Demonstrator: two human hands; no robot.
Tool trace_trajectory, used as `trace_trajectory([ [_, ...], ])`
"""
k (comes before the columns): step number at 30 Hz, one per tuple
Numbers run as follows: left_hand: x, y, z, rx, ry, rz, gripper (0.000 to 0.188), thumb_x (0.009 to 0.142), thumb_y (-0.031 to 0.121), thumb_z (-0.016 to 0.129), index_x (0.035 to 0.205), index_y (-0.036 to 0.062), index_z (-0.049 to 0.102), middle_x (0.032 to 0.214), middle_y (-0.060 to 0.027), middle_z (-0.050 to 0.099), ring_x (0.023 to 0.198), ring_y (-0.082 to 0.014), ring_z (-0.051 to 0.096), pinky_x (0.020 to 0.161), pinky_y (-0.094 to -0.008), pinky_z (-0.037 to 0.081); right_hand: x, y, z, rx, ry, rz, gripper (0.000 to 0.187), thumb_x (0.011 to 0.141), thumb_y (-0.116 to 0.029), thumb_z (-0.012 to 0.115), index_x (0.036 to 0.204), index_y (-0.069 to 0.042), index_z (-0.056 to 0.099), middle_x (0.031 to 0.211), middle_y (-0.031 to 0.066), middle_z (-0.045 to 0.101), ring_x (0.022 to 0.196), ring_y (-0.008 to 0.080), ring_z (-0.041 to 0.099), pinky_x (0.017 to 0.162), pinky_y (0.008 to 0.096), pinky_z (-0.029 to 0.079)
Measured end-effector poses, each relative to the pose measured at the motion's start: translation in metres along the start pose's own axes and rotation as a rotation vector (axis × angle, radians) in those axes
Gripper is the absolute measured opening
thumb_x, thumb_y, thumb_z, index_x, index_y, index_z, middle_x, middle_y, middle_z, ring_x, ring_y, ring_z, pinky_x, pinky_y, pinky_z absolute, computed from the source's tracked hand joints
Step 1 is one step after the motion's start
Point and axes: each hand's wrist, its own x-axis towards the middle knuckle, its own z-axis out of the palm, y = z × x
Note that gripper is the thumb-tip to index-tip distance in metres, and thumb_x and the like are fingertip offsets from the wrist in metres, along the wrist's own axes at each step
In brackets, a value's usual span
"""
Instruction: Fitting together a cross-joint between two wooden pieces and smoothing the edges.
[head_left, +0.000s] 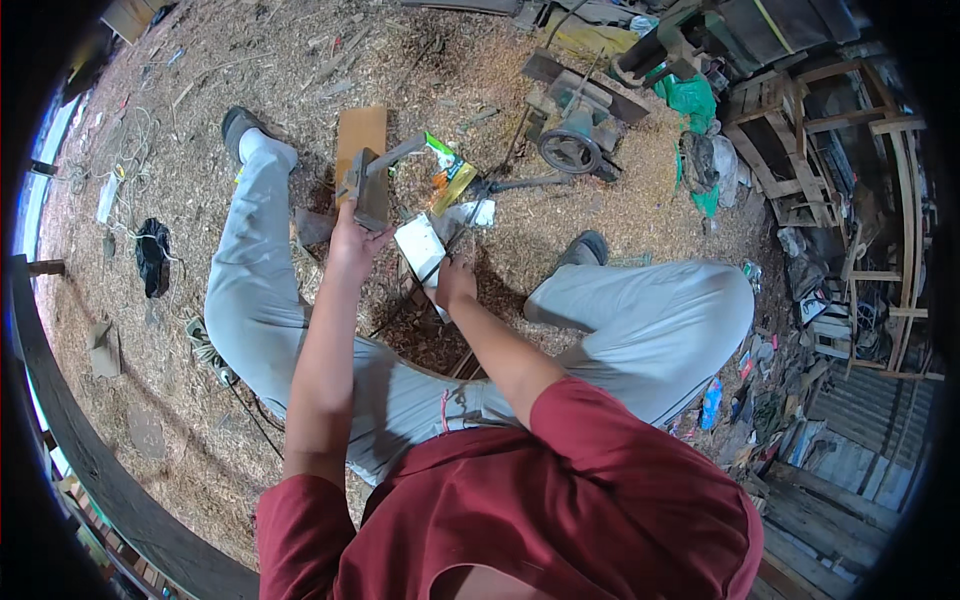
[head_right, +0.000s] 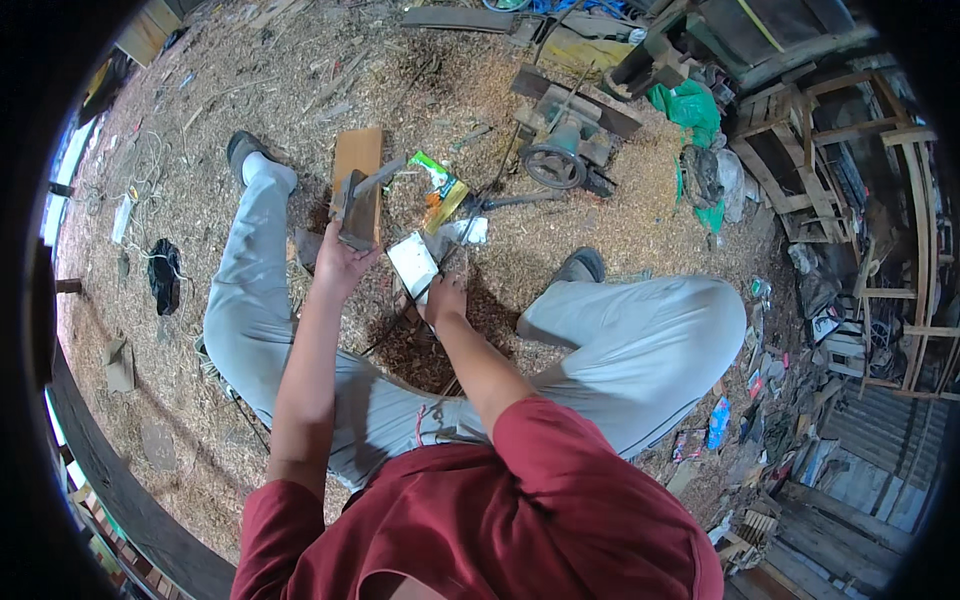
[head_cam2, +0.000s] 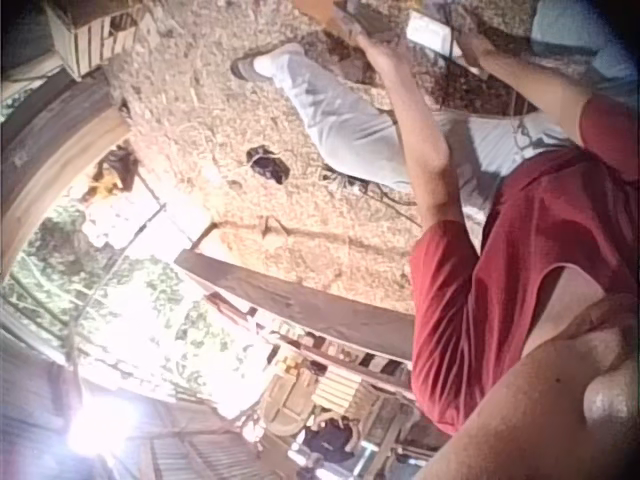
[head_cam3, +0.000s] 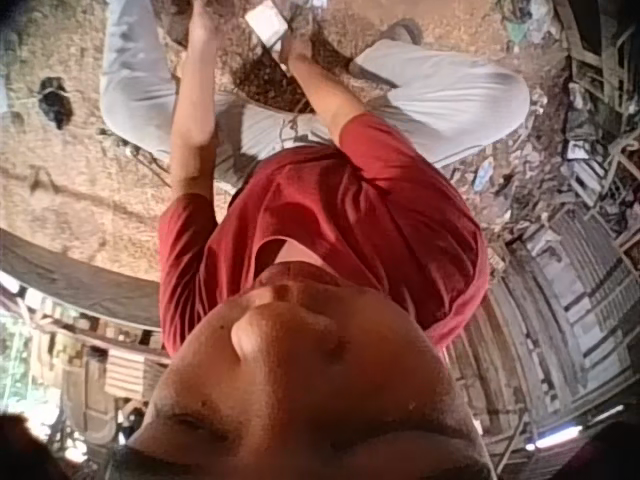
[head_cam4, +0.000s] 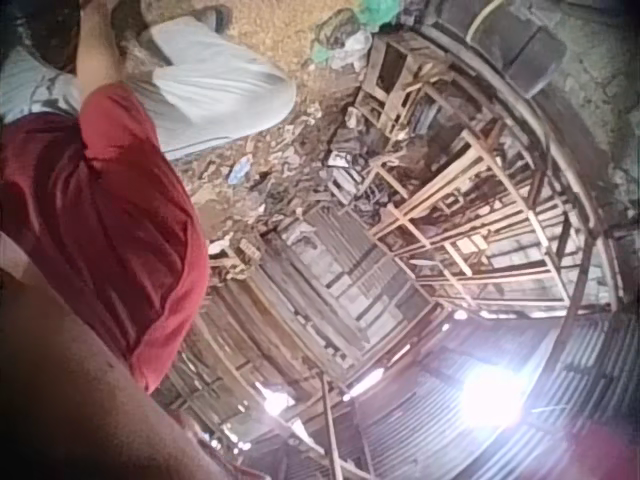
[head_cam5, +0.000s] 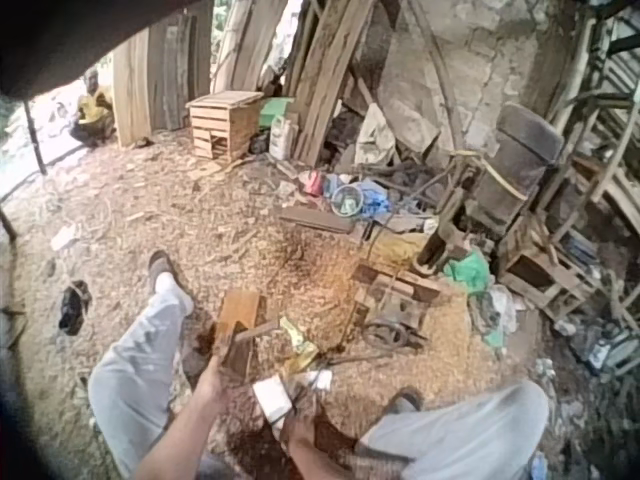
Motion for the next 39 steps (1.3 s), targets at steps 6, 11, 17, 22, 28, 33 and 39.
trace_trajectory([
  [6, -0.011, -0.001, 0.012, -0.143, -0.026, -0.076, 0.058, 0.106, 0.048, 0.048, 0.139, 0.0010, 0.049, 0.125, -0.0185, 0.063, 0.109, -0.0341, 0.061, 0.108, -0.0538, 0.051, -0.015, -0.020, 0.014, -0.014, 0.115, 0.165, 0.103, 0.069, -0.050, 0.093, 0.145, -0.006, 0.038, 0.146, 0.0228, 0.045, 0.133, 0.0402, 0.051, 0.102, 0.0506, 0.052],
  [11, -0.014, 0.002, 0.020, -0.216, -0.072, -0.062, 0.056, 0.106, 0.048, 0.044, 0.136, 0.0006, 0.051, 0.120, -0.0172, 0.063, 0.107, -0.0319, 0.060, 0.104, -0.0536, 0.052, -0.014, -0.017, -0.013, -0.016, 0.035, 0.166, 0.105, 0.066, -0.051, 0.094, 0.144, -0.007, 0.038, 0.142, 0.0187, 0.052, 0.134, 0.0389, 0.051, 0.104, 0.0561, 0.048],
  [17, -0.010, 0.011, 0.028, -0.346, -0.079, 0.010, 0.054, 0.104, 0.047, 0.044, 0.132, 0.0013, 0.052, 0.116, -0.0171, 0.064, 0.102, -0.0303, 0.062, 0.100, -0.0512, 0.054, -0.017, 0.013, -0.075, -0.230, 0.154, -0.117, 0.094, 0.070, -0.055, 0.084, 0.140, -0.004, 0.049, 0.138, 0.0214, 0.058, 0.130, 0.0390, 0.057, 0.114, 0.0594, 0.038],
  [22, -0.017, 0.019, 0.045, -0.451, -0.163, 0.042, 0.056, 0.106, 0.046, 0.038, 0.133, -0.0013, 0.052, 0.118, -0.0179, 0.064, 0.103, -0.0307, 0.063, 0.098, -0.0491, 0.055, -0.011, 0.021, -0.180, -0.303, -0.146, -0.185, 0.092, 0.069, -0.054, 0.084, 0.142, -0.008, 0.051, 0.135, 0.0222, 0.060, 0.119, 0.0397, 0.066, 0.103, 0.0501, 0.053],
  [28, -0.023, 0.029, 0.054, -0.403, -0.405, 0.074, 0.060, 0.110, 0.048, 0.031, 0.136, -0.0022, 0.051, 0.120, -0.0175, 0.064, 0.101, -0.0278, 0.065, 0.093, -0.0414, 0.057, -0.025, 0.063, -0.250, -0.533, -0.299, -0.284, 0.079, 0.063, -0.050, 0.087, 0.130, -0.012, 0.070, 0.119, 0.0155, 0.074, 0.105, 0.0350, 0.073, 0.093, 0.0469, 0.058],
  [33, -0.049, 0.047, 0.058, -0.320, -0.586, 0.134, 0.060, 0.111, 0.048, 0.042, 0.147, 0.0002, 0.046, 0.127, -0.0182, 0.064, 0.107, -0.0279, 0.067, 0.095, -0.0399, 0.059, -0.079, 0.067, -0.341, -0.273, -0.123, -0.332, 0.085, 0.065, -0.048, 0.084, 0.139, -0.011, 0.064, 0.129, 0.0210, 0.069, 0.113, 0.0372, 0.070, 0.097, 0.0453, 0.056],
  [39, -0.105, 0.067, 0.075, -0.199, -0.548, 0.012, 0.055, 0.109, 0.032, 0.044, 0.151, -0.0039, 0.039, 0.140, -0.0250, 0.059, 0.123, -0.0361, 0.065, 0.106, -0.0455, 0.057, -0.115, 0.074, -0.391, 0.528, 0.171, -0.367, 0.081, 0.084, -0.042, 0.072, 0.155, -0.012, 0.048, 0.129, 0.0189, 0.067, 0.117, 0.0314, 0.067, 0.095, 0.0438, 0.054],
])
